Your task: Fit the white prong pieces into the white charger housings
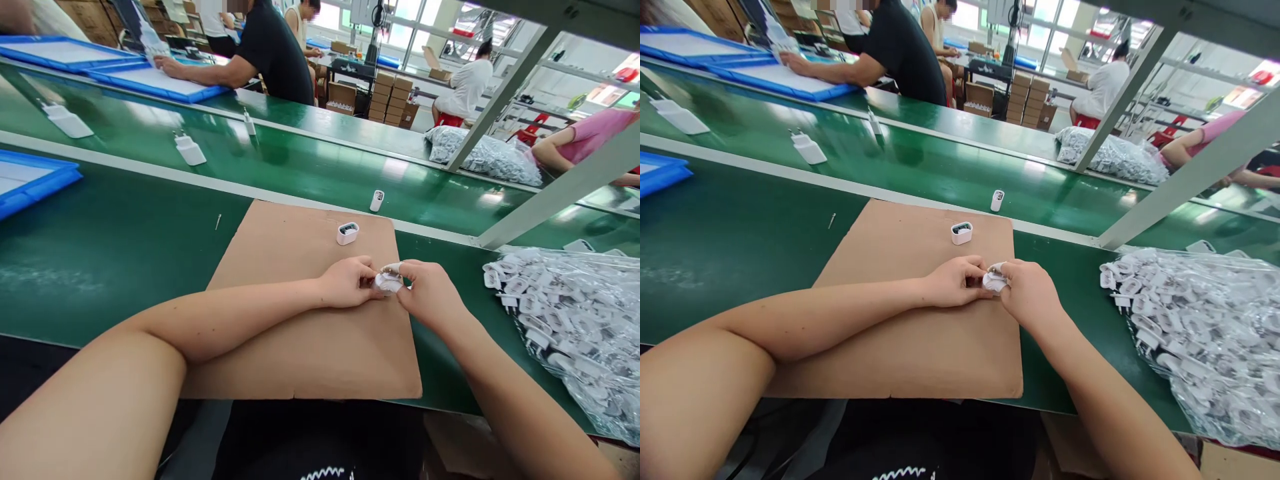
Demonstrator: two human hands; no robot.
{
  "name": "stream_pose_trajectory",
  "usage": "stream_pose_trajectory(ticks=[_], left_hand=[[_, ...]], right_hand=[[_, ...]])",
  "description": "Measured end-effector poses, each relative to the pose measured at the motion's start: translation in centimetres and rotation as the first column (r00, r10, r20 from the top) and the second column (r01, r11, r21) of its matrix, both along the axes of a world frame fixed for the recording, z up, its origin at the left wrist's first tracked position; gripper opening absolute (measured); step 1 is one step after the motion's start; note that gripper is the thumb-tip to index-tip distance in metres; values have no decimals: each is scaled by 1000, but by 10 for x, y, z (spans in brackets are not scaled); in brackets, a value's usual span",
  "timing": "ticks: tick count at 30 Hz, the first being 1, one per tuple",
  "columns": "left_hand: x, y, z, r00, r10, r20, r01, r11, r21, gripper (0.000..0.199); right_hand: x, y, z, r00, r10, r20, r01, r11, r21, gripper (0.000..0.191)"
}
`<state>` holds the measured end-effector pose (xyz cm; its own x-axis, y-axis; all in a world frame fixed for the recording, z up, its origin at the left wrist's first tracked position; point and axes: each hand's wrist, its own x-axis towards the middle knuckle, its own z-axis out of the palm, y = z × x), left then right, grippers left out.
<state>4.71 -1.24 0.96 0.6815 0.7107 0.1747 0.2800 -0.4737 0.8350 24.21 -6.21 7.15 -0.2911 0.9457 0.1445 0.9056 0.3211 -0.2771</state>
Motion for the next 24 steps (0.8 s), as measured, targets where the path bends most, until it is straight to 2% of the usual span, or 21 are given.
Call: stream_pose_trajectory(ticks=[8, 13, 15, 18, 21, 23, 24], left_hand=[[1, -1, -6, 999, 31, -15, -30, 996, 84, 28], [6, 0, -7, 992, 125, 8, -125, 991, 51, 29], [7, 2, -6, 990, 143, 3, -143, 989, 30, 30], [7, 1, -4, 991, 131, -20, -130, 991, 42, 28], [3, -6, 3, 994, 112, -3, -112, 990, 82, 26], [-5, -9, 12, 991, 125, 52, -131, 982, 135, 28], [-10, -7, 18, 985, 147, 93, -161, 972, 169, 29]], right_hand=[[3, 5, -5, 997, -25, -75, 25, 1000, -2, 26], [1, -2, -20, 981, -68, -183, 82, 994, 74, 36], [-1, -4, -31, 947, -103, -305, 130, 989, 70, 37], [-1, -1, -45, 847, -141, -513, 154, 988, -18, 47], [15, 11, -48, 749, -131, -650, 129, 990, -51, 65], [38, 19, -42, 746, -187, -639, 247, 969, 4, 64], [52, 22, -37, 770, -258, -584, 350, 936, 47, 61]])
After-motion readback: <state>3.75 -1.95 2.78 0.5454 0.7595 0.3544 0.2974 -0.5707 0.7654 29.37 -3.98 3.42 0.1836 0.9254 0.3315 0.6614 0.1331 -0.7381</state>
